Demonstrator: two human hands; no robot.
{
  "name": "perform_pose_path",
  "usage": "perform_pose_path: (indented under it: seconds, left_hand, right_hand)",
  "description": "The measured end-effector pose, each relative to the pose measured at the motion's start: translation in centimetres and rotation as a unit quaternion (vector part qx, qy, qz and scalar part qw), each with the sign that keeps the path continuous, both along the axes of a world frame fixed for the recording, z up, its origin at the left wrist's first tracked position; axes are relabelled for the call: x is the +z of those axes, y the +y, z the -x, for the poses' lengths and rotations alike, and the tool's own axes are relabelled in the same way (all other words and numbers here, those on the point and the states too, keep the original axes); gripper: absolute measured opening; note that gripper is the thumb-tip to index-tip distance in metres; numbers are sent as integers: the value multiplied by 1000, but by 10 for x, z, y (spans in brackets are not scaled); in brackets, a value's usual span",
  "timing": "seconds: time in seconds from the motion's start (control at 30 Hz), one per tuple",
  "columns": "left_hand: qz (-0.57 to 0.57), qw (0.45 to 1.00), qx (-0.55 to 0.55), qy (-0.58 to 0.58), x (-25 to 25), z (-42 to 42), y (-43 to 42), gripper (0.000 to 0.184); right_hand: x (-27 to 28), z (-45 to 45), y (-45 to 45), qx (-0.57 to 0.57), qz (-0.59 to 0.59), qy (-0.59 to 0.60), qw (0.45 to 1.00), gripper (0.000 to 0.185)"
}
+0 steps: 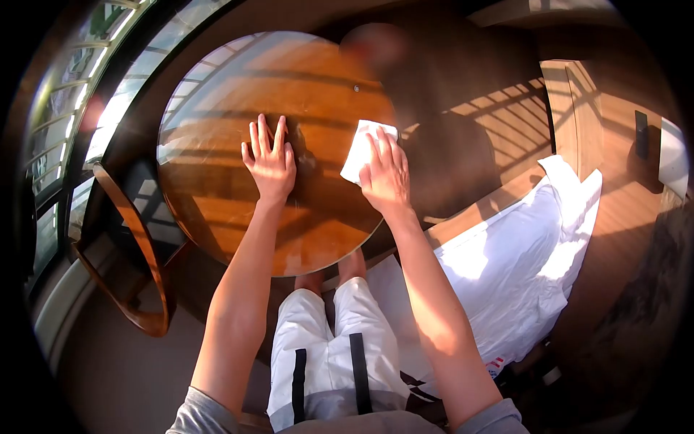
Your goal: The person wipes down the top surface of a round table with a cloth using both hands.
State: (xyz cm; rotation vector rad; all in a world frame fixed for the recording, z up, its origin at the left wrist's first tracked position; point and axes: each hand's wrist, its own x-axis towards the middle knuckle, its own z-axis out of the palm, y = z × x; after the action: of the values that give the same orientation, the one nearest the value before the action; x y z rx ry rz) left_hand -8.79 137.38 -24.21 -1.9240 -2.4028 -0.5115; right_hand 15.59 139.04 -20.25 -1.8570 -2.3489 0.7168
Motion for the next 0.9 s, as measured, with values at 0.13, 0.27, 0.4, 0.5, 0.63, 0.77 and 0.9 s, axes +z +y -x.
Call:
perform_pose_path:
  seconds: [0.13, 0.27, 0.4, 0.5, 0.63, 0.77, 0.9]
  left_hand:
    - [12, 991, -134, -28, 10, 1, -11, 60]
    - [61, 991, -117, -30, 5, -8, -17, 60]
    - [75, 991, -114, -18, 1, -6, -18, 61]
    - [74, 991, -111, -27, 1, -5, -17, 60]
    - [78, 990, -110, -30, 2, -4, -17, 61]
    - [78, 990, -111, -32, 3, -4, -18, 61]
    - [78, 991, -108, -22, 1, -5, -16, 61]
  right_hand:
    - [-11, -12, 6, 112, -33, 13, 993, 61]
    - [-18, 3, 26, 191, -65, 9, 979, 57]
    - [-25, 37, 63, 145, -122, -9, 982, 58]
    - [-39, 49, 91, 90, -132, -66, 985, 61]
    - [-31, 44, 108, 63, -122, -62, 989, 59]
    - [-35, 32, 98, -38, -123, -25, 991, 60]
    - [-41, 18, 70, 8, -195, -1, 981, 62]
